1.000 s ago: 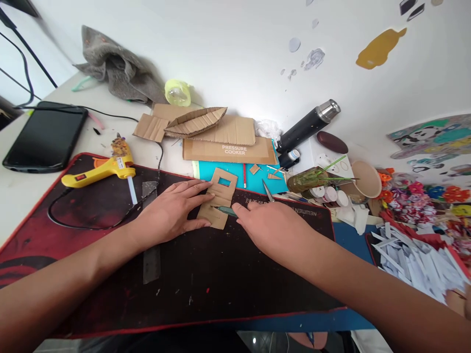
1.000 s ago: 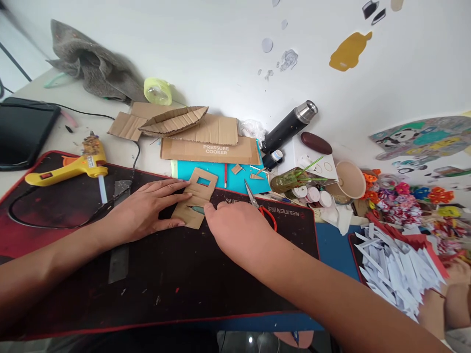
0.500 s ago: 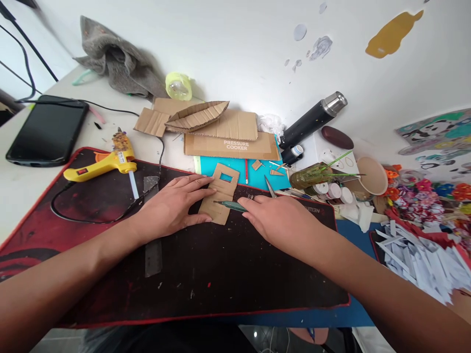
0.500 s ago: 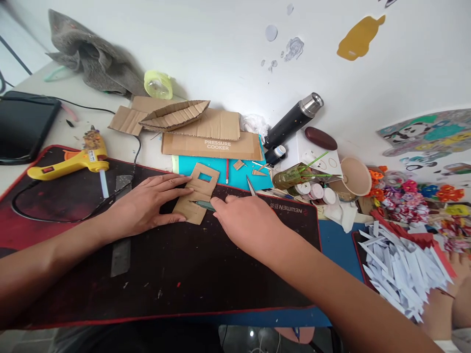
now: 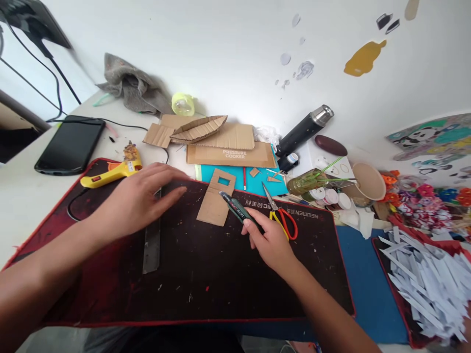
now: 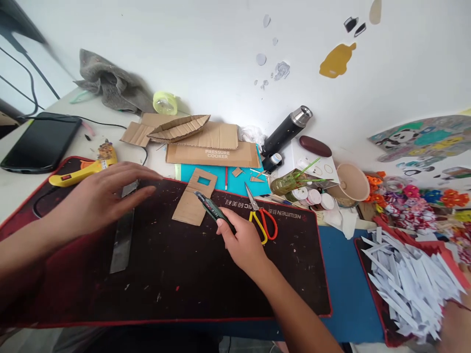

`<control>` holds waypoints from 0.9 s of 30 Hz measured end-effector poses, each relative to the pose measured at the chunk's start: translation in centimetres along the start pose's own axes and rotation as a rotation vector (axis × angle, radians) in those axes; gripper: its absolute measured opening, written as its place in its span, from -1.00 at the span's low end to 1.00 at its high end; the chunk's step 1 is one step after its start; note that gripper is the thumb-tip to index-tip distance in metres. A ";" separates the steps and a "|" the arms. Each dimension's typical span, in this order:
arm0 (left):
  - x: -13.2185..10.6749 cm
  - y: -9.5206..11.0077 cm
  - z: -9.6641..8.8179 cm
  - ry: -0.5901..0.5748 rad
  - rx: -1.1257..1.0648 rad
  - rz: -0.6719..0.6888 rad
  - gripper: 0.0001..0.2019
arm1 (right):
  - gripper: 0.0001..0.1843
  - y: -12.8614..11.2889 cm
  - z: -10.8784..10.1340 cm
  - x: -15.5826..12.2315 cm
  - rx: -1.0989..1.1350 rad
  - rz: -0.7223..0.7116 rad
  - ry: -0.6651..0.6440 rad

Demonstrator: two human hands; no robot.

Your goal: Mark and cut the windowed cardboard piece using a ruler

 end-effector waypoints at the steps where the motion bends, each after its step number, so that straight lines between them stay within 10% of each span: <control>1: -0.7 -0.3 -0.2 -0.070 0.009 0.044 -0.67 | -0.53 0.5 0.3 -0.1 0.045 0.000 0.019; 8: -7.5 -2.4 2.1 -0.370 0.131 0.188 -0.53 | -0.58 -0.9 1.0 1.1 0.088 -0.172 0.095; 27: -5.7 -0.4 3.2 -0.467 -0.062 0.201 -0.98 | -0.58 -0.4 5.6 1.6 0.422 -0.099 0.186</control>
Point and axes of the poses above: each hand's wrist, its own x-axis towards the middle knuckle, its own z-axis out of the palm, y = z × x, the point moved 7 cm from there along x, towards the middle knuckle, and after that the axes turned 2 degrees about x, right-handed, at the moved point
